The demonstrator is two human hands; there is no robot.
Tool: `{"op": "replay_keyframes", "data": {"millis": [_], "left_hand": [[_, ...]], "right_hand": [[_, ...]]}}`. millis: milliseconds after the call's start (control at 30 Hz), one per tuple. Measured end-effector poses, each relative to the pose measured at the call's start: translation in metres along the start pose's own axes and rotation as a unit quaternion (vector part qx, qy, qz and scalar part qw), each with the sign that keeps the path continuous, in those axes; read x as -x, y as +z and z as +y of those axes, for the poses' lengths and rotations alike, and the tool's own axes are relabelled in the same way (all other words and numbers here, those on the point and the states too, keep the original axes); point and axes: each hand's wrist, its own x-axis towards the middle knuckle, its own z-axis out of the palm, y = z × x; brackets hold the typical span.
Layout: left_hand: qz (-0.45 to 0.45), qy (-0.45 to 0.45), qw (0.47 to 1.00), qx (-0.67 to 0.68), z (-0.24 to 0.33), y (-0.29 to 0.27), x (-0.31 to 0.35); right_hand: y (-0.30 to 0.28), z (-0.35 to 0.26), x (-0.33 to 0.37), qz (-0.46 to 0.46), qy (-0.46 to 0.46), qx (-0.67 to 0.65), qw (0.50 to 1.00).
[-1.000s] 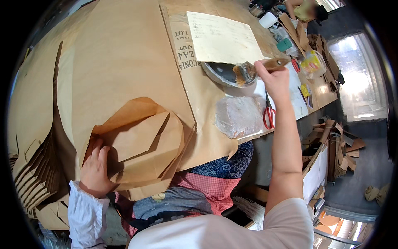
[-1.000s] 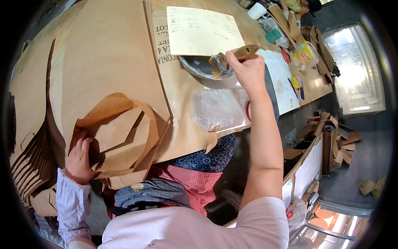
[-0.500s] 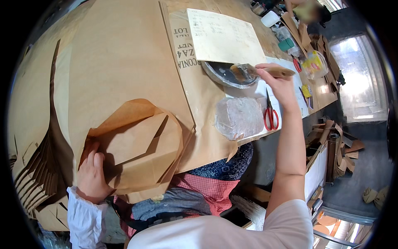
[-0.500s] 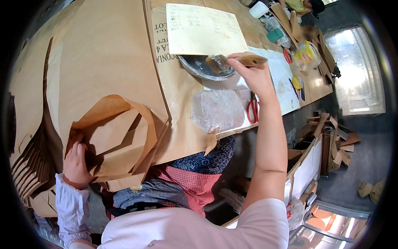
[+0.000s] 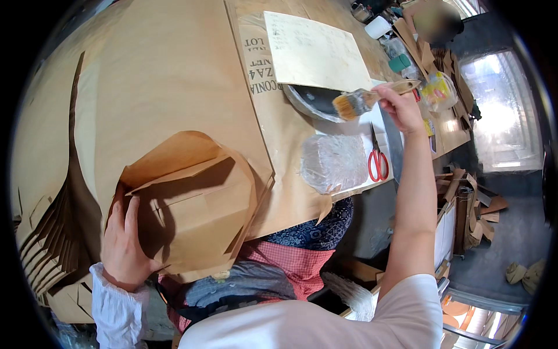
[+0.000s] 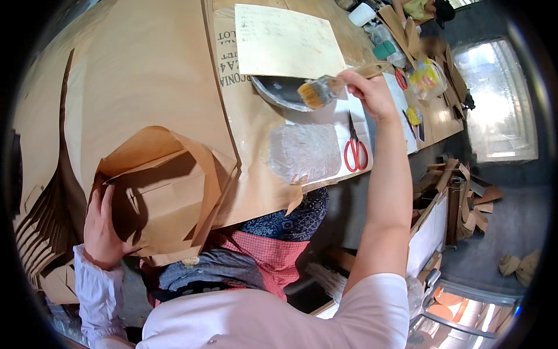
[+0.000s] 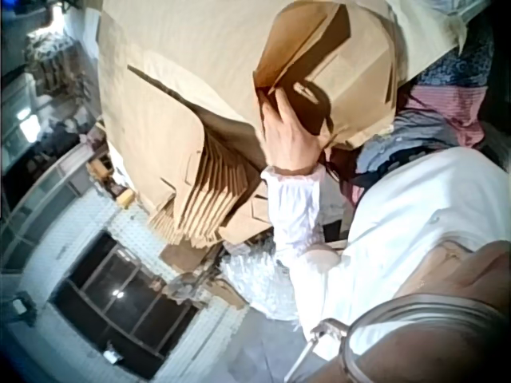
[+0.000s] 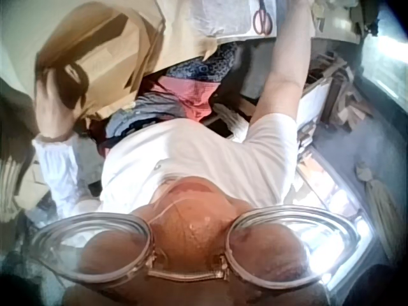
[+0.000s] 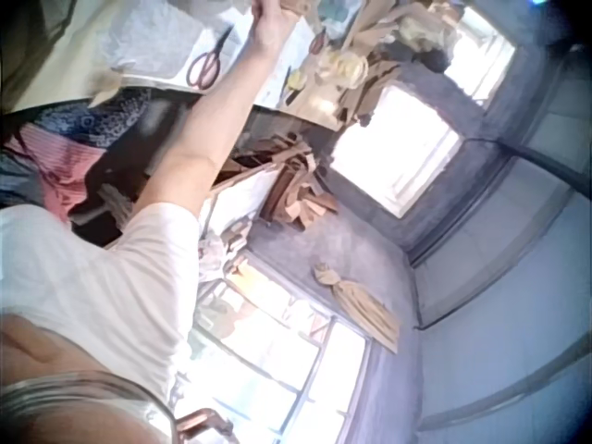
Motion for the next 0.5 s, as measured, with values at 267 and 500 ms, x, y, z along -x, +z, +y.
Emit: {"op": "replay_keyframes", "data": {"millis": [267, 500], "left_hand": [[-0.037, 0.024, 0.991, 0.129, -0.024, 0.002, -0.008], [0.033, 0.146, 0.962, 0.229, -0.044, 0.018, -0.012]], "right_hand": [[0.131, -0.026, 0.091, 0.144, -0.117, -0.396, 0.899], [0.362, -0.052, 0.145, -0.127, -0.053, -0.133, 0.982]]}}
